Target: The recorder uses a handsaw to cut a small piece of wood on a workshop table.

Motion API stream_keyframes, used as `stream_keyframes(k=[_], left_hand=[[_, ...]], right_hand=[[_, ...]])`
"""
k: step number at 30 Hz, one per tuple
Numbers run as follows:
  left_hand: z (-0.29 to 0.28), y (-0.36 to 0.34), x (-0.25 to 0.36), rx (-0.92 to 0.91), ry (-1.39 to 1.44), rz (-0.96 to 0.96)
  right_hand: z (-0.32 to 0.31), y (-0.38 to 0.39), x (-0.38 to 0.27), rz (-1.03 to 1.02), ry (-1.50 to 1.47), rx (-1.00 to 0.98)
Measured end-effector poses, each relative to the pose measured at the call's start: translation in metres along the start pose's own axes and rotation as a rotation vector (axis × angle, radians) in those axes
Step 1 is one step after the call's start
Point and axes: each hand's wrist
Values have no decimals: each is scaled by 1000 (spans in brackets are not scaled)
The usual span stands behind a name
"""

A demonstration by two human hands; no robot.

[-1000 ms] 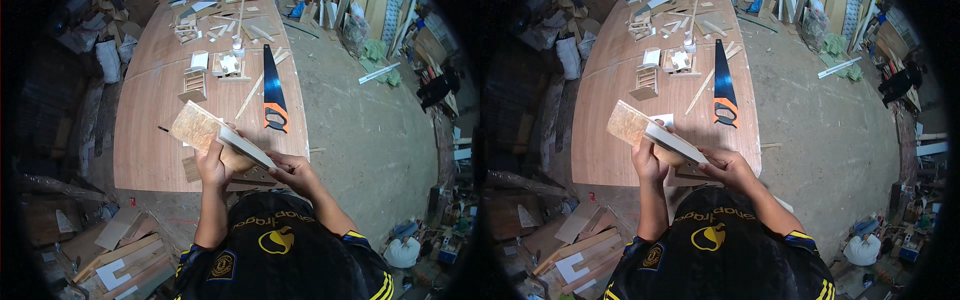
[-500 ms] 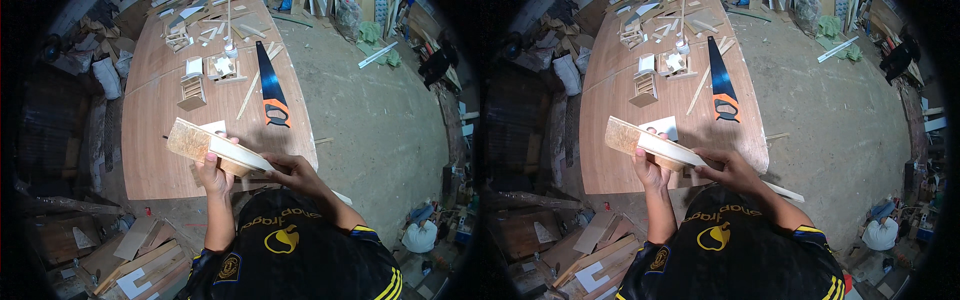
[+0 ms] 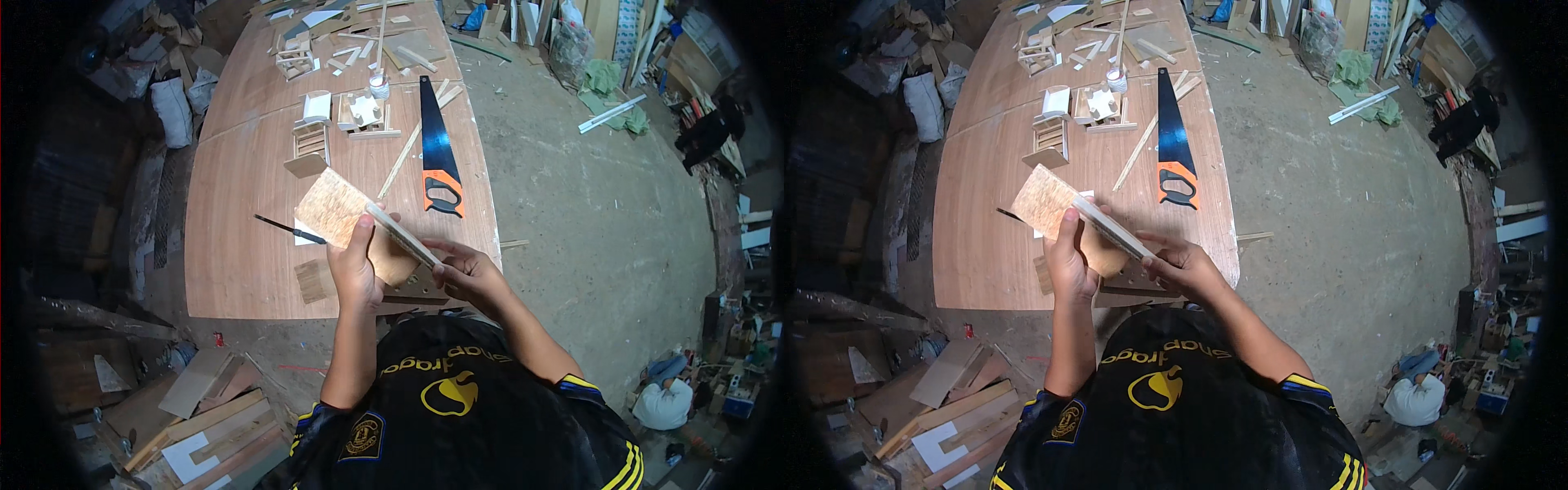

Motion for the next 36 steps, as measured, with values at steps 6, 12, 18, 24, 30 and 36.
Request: stream_keyframes(k=[6,12,18,24,30,36], left_hand=[[-3,4,8,-35,55,-55],[-9,8,7,-93,30,-6],[-15,14,14,-154,19,74],[-20,15,18,-162,123,75],[-29,16,18,-245,69,144],[-33,15,18,-306,87,122]], right_hand=[[2,2,4,-41,-51,28],[4,8,-6,-55,35,3],[9,18,-23,-70,93,-21],[13,21,-18,-190,28,-26],[13,23,-17,-214,128,-15],[12,28,-20,-134,135,-48]])
Point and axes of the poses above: each hand's wrist, its own y-axis away from the middle knuckle, its own z-axis out of the palm, x = y × z, and after that the axes turned 14 degrees about y, right-handed
